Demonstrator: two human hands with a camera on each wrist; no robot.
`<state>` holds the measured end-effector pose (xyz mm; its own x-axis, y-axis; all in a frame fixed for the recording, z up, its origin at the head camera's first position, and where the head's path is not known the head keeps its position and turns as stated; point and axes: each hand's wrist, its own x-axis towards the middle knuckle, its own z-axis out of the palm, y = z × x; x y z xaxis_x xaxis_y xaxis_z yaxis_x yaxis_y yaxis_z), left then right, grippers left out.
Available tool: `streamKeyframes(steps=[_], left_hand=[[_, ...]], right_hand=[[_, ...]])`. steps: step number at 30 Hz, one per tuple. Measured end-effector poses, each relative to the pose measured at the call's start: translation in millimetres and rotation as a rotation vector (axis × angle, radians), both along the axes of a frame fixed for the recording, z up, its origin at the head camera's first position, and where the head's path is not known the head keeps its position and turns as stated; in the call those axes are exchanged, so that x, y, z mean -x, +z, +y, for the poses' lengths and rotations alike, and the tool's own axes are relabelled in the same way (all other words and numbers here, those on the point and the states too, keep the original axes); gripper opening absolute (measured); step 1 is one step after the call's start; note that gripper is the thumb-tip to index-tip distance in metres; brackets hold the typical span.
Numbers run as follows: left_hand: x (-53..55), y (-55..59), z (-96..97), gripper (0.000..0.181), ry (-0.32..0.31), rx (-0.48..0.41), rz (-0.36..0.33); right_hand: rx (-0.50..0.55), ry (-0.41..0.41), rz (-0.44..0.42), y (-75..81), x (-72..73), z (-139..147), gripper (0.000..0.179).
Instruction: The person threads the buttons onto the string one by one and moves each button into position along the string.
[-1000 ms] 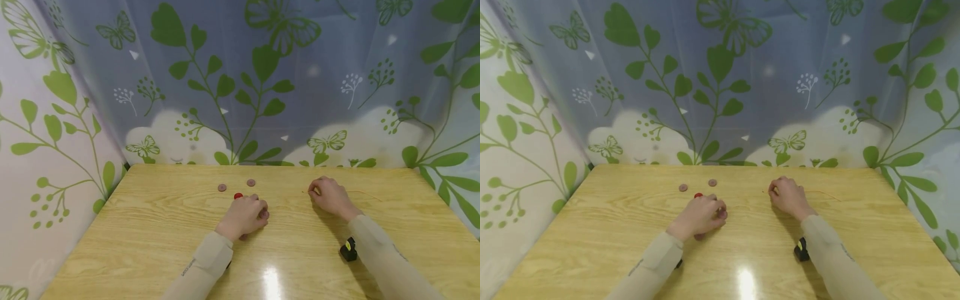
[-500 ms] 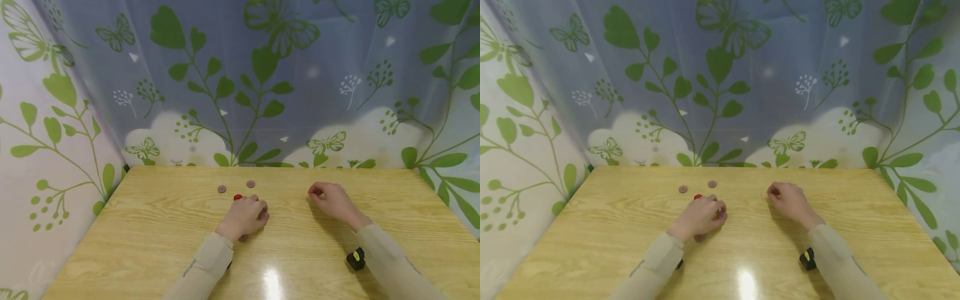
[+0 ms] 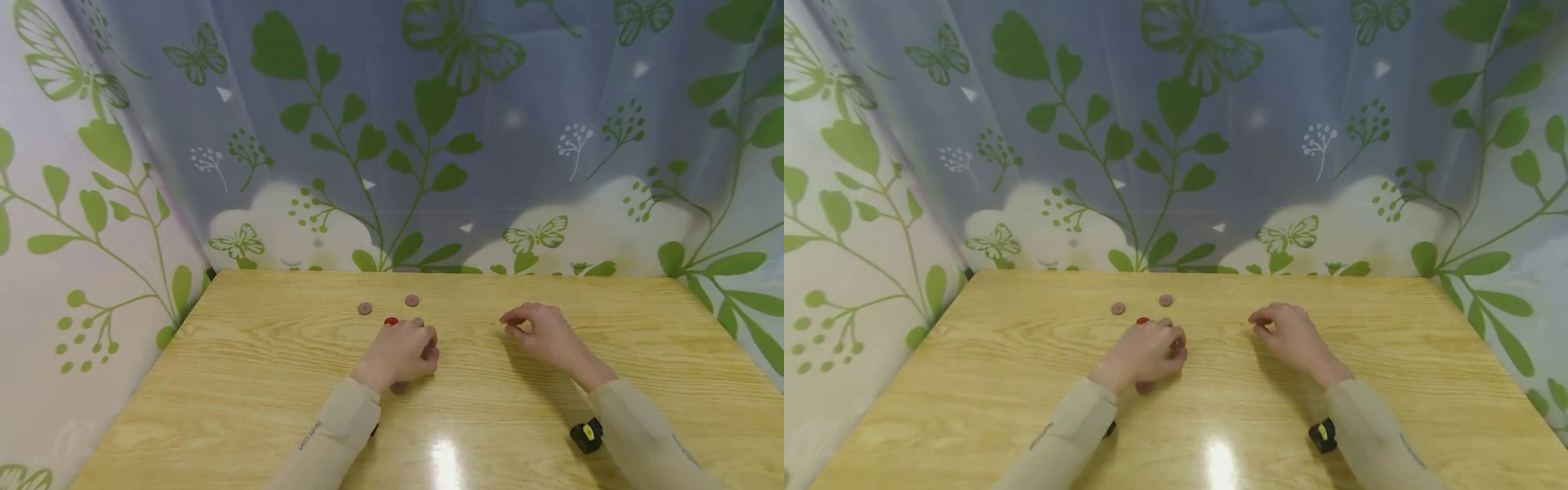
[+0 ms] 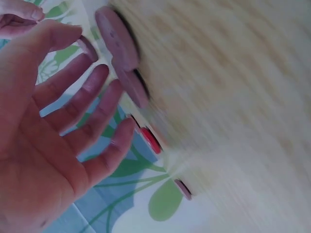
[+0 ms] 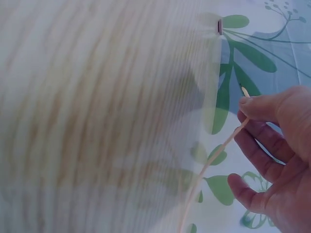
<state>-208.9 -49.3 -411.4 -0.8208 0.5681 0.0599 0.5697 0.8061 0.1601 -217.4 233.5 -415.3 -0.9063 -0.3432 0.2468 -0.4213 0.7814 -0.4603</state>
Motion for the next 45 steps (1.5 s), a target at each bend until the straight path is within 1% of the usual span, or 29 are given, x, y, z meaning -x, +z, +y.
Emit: streamKeyframes(steps=[6, 9, 14, 17, 21, 26, 35, 40, 45], left_hand=[[2.4, -2.3, -6.6, 0.016, -0.007, -0.119, -0.069], [2.2, -2.3, -9.8, 0.021, -0.012, -0.172, -0.11], [-0.2, -2.3, -15.6, 0.024, -0.048, -0.291, -0.196], [-1.4, -3.1, -18.6, 0.024, -0.063, -0.36, -0.24], [-3.0, -3.4, -21.1, 0.027, -0.053, -0.423, -0.285], [-4.1, -2.5, -22.3, 0.029, -0.045, -0.489, -0.338], [-6.8, 5.3, -23.0, 0.025, -0.057, -0.581, -0.355], [-9.1, 8.6, -24.1, 0.024, -0.054, -0.62, -0.358], [-13.5, 11.0, -23.6, 0.024, -0.034, -0.681, -0.396]], right_hand=[[0.004, 0.007, 0.036, 3.7, -6.2, -3.9, 0.013], [0.01, 0.016, 0.061, 4.2, -9.1, -5.1, 0.013], [0.023, 0.03, 0.106, 4.1, -15.0, -6.7, 0.012], [0.041, 0.032, 0.117, 3.4, -18.5, -8.0, 0.011], [0.063, 0.029, 0.14, 1.4, -22.0, -9.8, 0.011], [0.085, 0.044, 0.208, -0.2, -24.4, -12.0, 0.012], [0.133, 0.101, 0.328, 3.6, -27.9, -18.9, 0.015], [0.153, 0.115, 0.342, 6.2, -30.8, -22.2, 0.017], [0.163, 0.125, 0.368, 6.7, -33.3, -25.0, 0.017]])
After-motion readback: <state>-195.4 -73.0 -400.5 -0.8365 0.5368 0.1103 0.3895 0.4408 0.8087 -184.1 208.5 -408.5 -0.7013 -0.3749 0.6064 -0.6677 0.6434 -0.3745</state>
